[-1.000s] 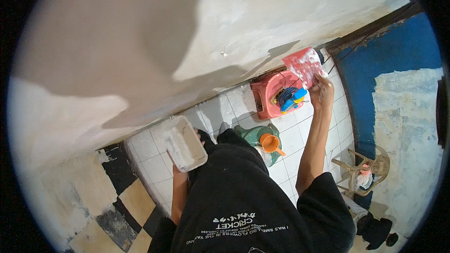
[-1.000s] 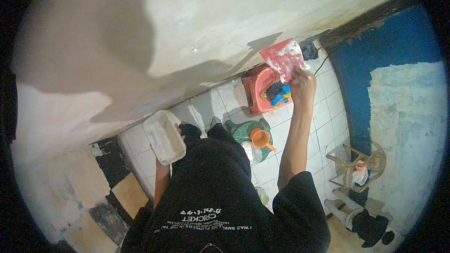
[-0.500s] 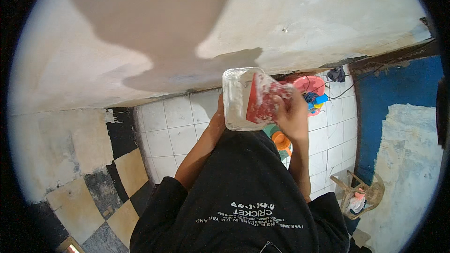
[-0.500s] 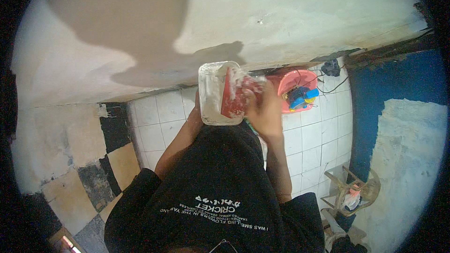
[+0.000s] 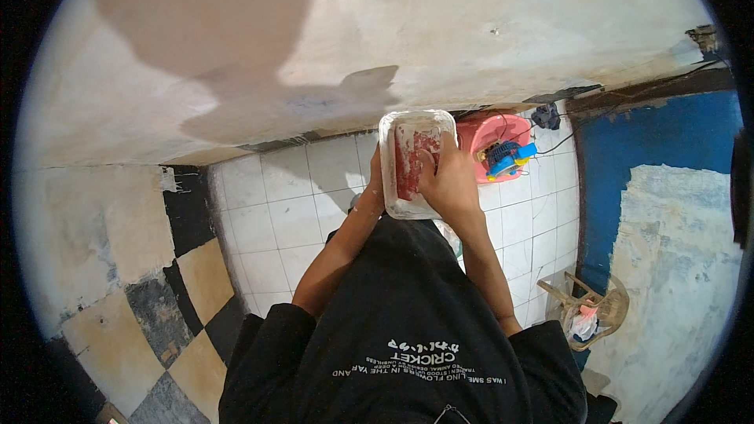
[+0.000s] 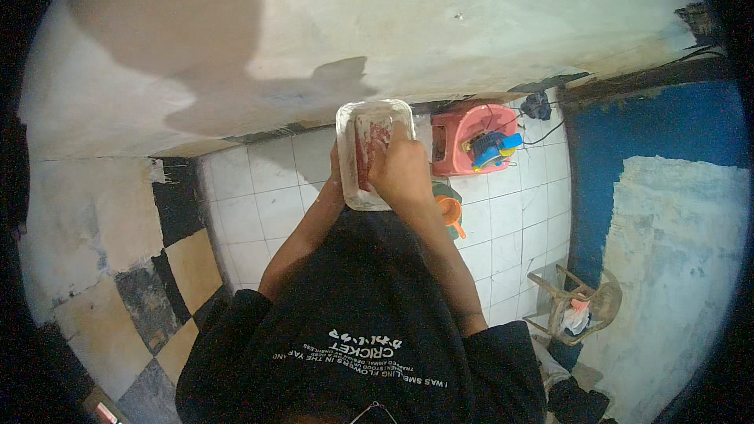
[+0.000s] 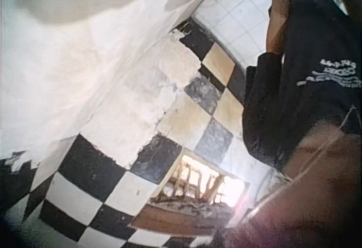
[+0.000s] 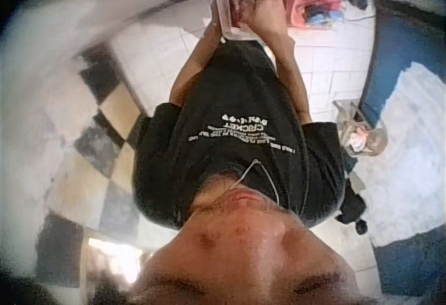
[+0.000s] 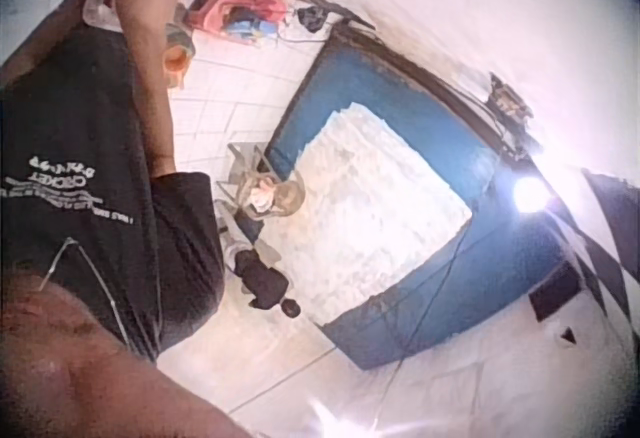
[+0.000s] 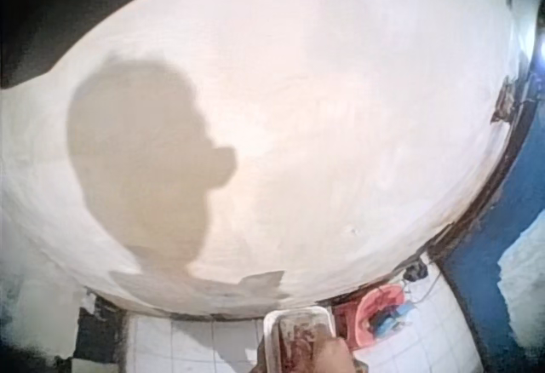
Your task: The person applies plaster to a wall using a putty knife, taking the material from a small plastic container.
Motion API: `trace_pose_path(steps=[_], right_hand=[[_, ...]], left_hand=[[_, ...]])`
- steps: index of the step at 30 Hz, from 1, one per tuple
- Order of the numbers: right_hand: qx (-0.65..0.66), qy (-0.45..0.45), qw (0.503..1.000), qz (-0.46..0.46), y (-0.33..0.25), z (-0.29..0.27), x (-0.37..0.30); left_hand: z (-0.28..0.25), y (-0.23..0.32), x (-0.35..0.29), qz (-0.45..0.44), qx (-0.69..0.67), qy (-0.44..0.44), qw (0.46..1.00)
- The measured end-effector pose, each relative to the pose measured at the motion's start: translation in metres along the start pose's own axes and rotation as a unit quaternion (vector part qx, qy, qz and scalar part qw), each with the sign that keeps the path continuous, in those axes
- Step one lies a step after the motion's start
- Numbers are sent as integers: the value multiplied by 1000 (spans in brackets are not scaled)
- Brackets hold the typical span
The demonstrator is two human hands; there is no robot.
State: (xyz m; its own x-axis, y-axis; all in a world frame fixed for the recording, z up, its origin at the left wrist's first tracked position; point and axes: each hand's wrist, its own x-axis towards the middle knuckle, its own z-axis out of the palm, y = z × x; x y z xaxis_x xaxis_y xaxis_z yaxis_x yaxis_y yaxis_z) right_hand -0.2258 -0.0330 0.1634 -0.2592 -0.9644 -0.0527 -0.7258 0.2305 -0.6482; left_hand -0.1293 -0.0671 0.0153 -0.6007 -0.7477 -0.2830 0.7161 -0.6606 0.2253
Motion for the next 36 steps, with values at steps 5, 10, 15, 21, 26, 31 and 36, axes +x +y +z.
trace_pose_path(steps=[5, 10, 15, 21, 26, 31, 36], right_hand=[[18, 15, 999, -37, -11, 2, -12], [2, 15, 998, -56, -19, 13, -14], [59, 6, 998, -35, -26, 17, -20], [103, 17, 994, -21, -25, 14, -24], [302, 17, 953, -7, 43, 25, -12], [402, -1, 913, 69, 41, 8, -19], [451, 37, 886, 97, 49, 0, -27]], left_hand=[[-22, 6, -6, -7, -41, -4, 999], [-10, 13, -18, 31, -9, -25, 999], [-19, 21, -18, -29, -154, -203, 966], [-26, 19, -14, -17, -35, -58, 998], [28, 27, -26, -59, 8, -37, 998], [15, 18, -24, -48, 18, -31, 998], [11, 14, -19, -33, 23, -38, 998]])
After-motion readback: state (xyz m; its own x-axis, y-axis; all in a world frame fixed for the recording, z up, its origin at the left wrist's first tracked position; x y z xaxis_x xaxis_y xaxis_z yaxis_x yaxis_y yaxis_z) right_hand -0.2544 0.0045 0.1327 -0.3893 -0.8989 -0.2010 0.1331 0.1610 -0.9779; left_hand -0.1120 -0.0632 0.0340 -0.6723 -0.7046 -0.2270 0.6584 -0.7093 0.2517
